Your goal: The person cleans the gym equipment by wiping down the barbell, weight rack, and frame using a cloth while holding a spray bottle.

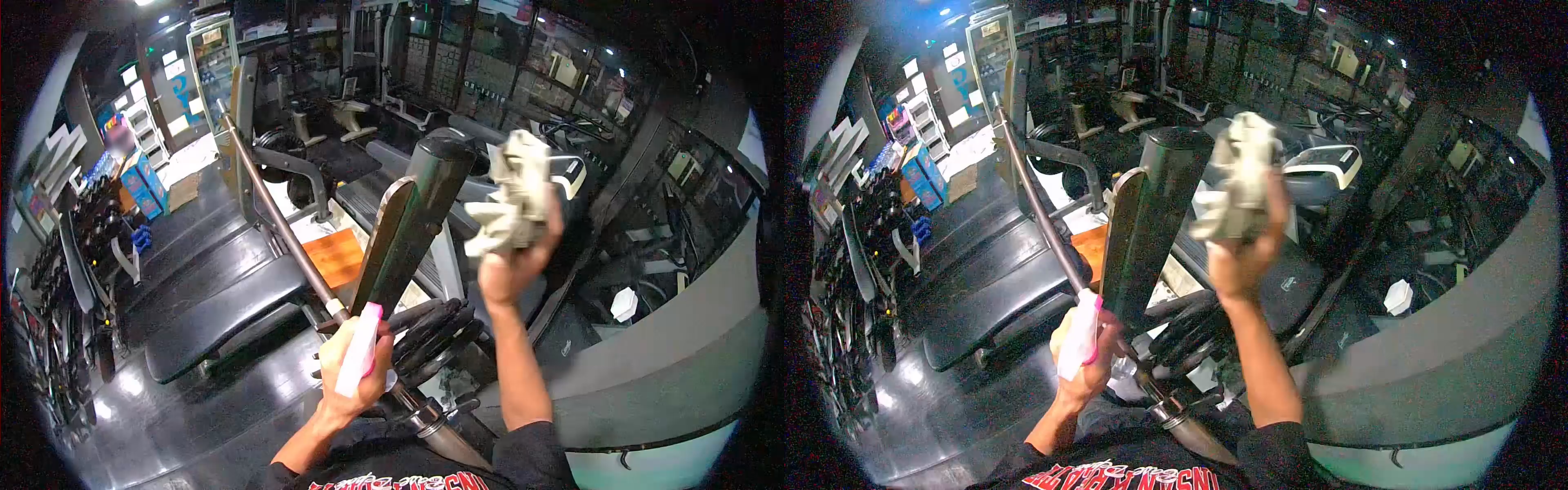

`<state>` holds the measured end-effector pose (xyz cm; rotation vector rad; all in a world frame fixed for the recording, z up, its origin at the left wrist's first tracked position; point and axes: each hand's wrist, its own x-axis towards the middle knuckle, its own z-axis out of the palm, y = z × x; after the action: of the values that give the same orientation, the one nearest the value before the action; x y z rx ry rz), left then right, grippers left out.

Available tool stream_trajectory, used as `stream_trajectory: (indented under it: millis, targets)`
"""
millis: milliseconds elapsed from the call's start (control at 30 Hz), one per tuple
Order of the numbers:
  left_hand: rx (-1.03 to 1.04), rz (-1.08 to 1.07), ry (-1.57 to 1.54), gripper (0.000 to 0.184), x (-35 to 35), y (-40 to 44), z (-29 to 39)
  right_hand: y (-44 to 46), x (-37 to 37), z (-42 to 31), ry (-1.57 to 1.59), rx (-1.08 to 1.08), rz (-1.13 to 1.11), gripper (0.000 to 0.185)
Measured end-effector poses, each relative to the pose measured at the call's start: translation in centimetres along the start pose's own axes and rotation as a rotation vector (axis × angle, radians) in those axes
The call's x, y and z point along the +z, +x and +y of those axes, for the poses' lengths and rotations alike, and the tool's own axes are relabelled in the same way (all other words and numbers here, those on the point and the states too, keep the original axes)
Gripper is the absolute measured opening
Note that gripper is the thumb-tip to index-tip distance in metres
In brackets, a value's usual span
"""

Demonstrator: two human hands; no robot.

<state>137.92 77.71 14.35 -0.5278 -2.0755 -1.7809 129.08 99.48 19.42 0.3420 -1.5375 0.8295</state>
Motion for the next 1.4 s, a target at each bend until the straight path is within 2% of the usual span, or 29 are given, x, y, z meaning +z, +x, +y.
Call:
stream_trajectory:
  millis: [33,100,167,233,300,433,500,567,633,767,800,833,867,900,933,967,1000,1033,1067,1100,1167,1200,1233,1300,1367,1400]
  targets:
    - [0.044,0.012,0.036,0.013,0.0,-0.1,-0.3,0.0,0.8,0.2,-0.064,-0.194,-0.091,0.045]
    - [0.072,0.027,0.110,0.013,-0.2,-0.6,-0.2,-0.1,3.1,-0.2,-0.184,-0.277,-0.258,0.040]
    - [-0.076,0.004,0.089,0.012,-0.6,-1.5,-0.7,-2.6,4.8,-1.1,-0.358,-0.224,-0.446,0.047]
    - [-0.124,0.054,-0.001,0.010,-1.1,-1.9,-1.2,-6.0,4.5,-0.9,-0.311,-0.237,-0.531,0.037]
    - [0.057,-0.052,0.257,0.009,-2.2,-1.8,-1.9,-8.1,3.0,-1.2,-0.290,-0.320,-0.662,0.032]
    - [-0.091,-0.012,0.142,0.013,-2.3,-2.6,-2.6,-13.2,0.7,-0.7,-0.049,-0.289,-0.938,0.034]
    - [-0.105,0.047,0.102,0.017,-2.0,-2.9,-2.7,-15.5,0.1,-0.7,0.131,-0.169,-1.094,0.034]
    - [-0.079,-0.004,0.122,0.019,-2.4,-3.0,-2.7,-15.7,-0.6,-0.6,0.241,0.219,-1.254,0.035]
    - [-0.031,0.008,0.196,0.019,-2.8,-3.0,-2.6,-12.8,-0.5,-1.2,0.329,0.427,-1.169,0.035]
    - [-0.015,-0.006,0.285,0.016,-3.7,-3.8,-3.0,-6.2,-0.6,-1.9,0.410,0.132,-0.722,0.036]
    - [-0.015,-0.005,0.285,0.016,-3.8,-4.2,-3.3,-4.9,-0.1,-1.9,0.376,0.035,-0.528,0.038]
    - [-0.106,0.016,0.200,0.015,-3.7,-4.7,-3.7,-3.5,0.4,-2.1,0.339,-0.061,-0.335,0.040]
    - [-0.197,0.036,0.114,0.014,-3.7,-4.9,-4.0,-1.7,1.2,-2.8,0.193,-0.122,-0.246,0.042]
    - [-0.198,0.036,0.112,0.014,-3.8,-4.8,-4.0,-0.4,1.7,-3.5,0.047,-0.182,-0.157,0.044]
    - [-0.059,0.014,0.253,0.014,-4.0,-4.6,-4.1,-1.2,2.3,-2.6,0.064,-0.134,-0.319,0.042]
    - [0.081,-0.010,0.392,0.013,-4.1,-4.4,-4.1,-1.5,3.7,-1.9,-0.032,-0.234,-0.409,0.040]
    - [0.082,-0.011,0.392,0.013,-4.1,-4.5,-4.1,-2.6,5.1,-1.9,-0.118,-0.296,-0.437,0.038]
    - [0.020,-0.023,0.346,0.013,-4.1,-4.6,-4.2,-3.7,6.1,-1.6,-0.203,-0.358,-0.465,0.036]
    - [-0.043,-0.038,0.301,0.012,-4.2,-4.9,-4.2,-4.7,5.4,-1.8,-0.085,-0.259,-0.517,0.030]
    - [-0.037,-0.038,0.302,0.012,-4.3,-4.9,-4.4,-6.0,4.1,-2.2,-0.073,-0.080,-0.696,0.027]
    - [-0.130,0.031,0.191,0.010,-4.3,-5.4,-4.6,-8.8,3.2,-1.1,-0.096,-0.225,-0.723,0.031]
    - [-0.320,0.075,-0.026,0.007,-3.9,-4.9,-2.8,-10.2,2.9,-0.8,-0.026,-0.256,-0.730,0.032]
    - [-0.323,0.068,-0.028,0.007,-4.0,-4.4,-2.3,-11.2,2.5,-0.5,0.040,-0.291,-0.733,0.033]
    - [-0.102,-0.012,0.214,0.006,-3.9,-3.9,-1.9,-12.3,1.6,-1.1,0.126,-0.166,-0.840,0.030]
    - [-0.173,-0.018,0.124,0.005,-3.6,-4.4,-2.8,-11.8,1.2,-2.0,0.267,0.059,-0.930,0.033]
    - [-0.208,-0.022,0.091,0.007,-3.5,-4.7,-3.2,-10.3,0.8,-2.6,0.360,0.246,-0.961,0.033]
